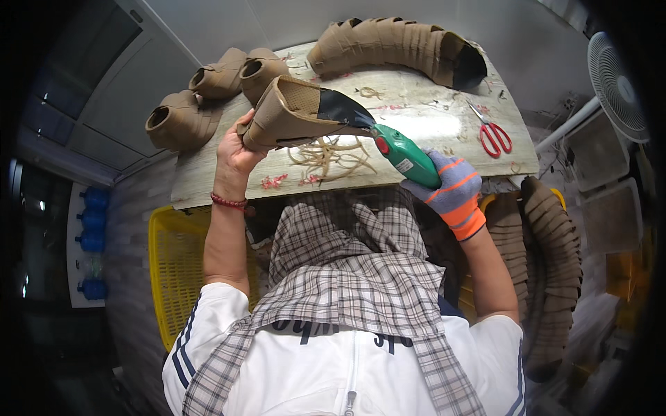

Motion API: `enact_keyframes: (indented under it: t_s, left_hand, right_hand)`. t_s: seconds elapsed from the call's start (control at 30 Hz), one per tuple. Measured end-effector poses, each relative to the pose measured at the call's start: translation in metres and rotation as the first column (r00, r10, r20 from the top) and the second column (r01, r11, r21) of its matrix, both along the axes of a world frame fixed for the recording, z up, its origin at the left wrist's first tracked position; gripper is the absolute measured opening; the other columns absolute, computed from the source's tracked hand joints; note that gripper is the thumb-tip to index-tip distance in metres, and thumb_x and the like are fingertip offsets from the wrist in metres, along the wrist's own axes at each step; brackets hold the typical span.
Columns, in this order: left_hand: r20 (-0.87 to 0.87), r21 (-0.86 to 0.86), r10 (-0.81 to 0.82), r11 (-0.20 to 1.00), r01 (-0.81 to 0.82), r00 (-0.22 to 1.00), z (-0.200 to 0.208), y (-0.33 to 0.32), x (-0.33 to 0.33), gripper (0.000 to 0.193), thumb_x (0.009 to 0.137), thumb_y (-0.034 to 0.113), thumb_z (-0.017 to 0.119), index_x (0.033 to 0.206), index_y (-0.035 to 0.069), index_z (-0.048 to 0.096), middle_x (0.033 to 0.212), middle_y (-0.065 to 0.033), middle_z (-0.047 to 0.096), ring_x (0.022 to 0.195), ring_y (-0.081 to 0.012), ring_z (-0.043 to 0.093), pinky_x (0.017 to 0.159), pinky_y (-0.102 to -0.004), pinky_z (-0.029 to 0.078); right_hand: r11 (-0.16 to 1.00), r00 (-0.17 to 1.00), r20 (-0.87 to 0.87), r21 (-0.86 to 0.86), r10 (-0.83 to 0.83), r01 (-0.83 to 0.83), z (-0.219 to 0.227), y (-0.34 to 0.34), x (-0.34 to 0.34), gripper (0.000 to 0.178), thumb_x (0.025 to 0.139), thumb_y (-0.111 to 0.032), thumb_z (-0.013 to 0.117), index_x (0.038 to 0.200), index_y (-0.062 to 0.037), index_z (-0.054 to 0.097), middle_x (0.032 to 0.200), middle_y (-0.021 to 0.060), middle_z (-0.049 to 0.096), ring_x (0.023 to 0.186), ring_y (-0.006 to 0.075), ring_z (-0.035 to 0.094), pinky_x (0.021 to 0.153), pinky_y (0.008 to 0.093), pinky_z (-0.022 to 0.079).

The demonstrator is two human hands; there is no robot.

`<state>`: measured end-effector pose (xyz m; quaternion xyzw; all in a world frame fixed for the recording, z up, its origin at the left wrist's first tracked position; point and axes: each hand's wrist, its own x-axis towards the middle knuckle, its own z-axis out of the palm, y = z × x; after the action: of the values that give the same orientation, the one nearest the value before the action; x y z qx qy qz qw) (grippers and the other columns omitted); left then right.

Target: The person uses a rotary cutting tool to trim the edges of shoe upper components. They pick up each piece from a yellow basket, trim the edges, and place the finished pieces on the table.

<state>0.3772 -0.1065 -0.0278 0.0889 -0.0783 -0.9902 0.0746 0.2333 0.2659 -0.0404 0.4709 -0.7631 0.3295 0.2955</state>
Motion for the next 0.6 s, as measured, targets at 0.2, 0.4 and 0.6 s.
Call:
enact_keyframes:
  t_s: [0.2, 0.4, 0.6]
  left_hand:
    - [0.064, 0.047, 0.039, 0.998, -0.042, 0.997, -0.015, 0.010, -0.003, 0.031, 0.097, 0.012, 0.046, 0.121, -0.007, 0.051, 0.120, -0.0232, 0.059, 0.112, -0.0357, 0.059, 0.100, -0.0516, 0.046]
    - [0.032, 0.074, -0.028, 0.997, 0.025, 0.999, -0.022, 0.016, -0.004, 0.029, 0.097, 0.012, 0.047, 0.118, -0.007, 0.054, 0.117, -0.0227, 0.061, 0.110, -0.0348, 0.060, 0.099, -0.0506, 0.048]
    - [0.066, 0.110, -0.021, 0.994, 0.013, 0.998, -0.026, 0.022, -0.004, 0.029, 0.096, 0.012, 0.047, 0.119, -0.006, 0.050, 0.120, -0.0231, 0.058, 0.110, -0.0359, 0.059, 0.098, -0.0531, 0.047]
  right_hand:
    - [0.999, 1.000, -0.009, 0.050, 0.020, -0.020, -0.005, 0.024, 0.002, 0.056, 0.054, -0.035, 0.089, 0.099, -0.0094, 0.068, 0.069, 0.0065, 0.063, 0.055, 0.0255, 0.056, 0.053, 0.0342, 0.046]
    - [0.996, 0.996, -0.045, 0.040, 0.075, -0.074, -0.007, 0.019, 0.001, 0.058, 0.052, -0.034, 0.090, 0.100, -0.0091, 0.068, 0.067, 0.0063, 0.062, 0.053, 0.0239, 0.055, 0.051, 0.0327, 0.046]
    - [0.995, 0.993, -0.064, 0.018, 0.100, -0.099, -0.005, 0.009, 0.005, 0.061, 0.050, -0.035, 0.091, 0.100, -0.0085, 0.068, 0.067, 0.0065, 0.062, 0.052, 0.0228, 0.054, 0.049, 0.0326, 0.045]
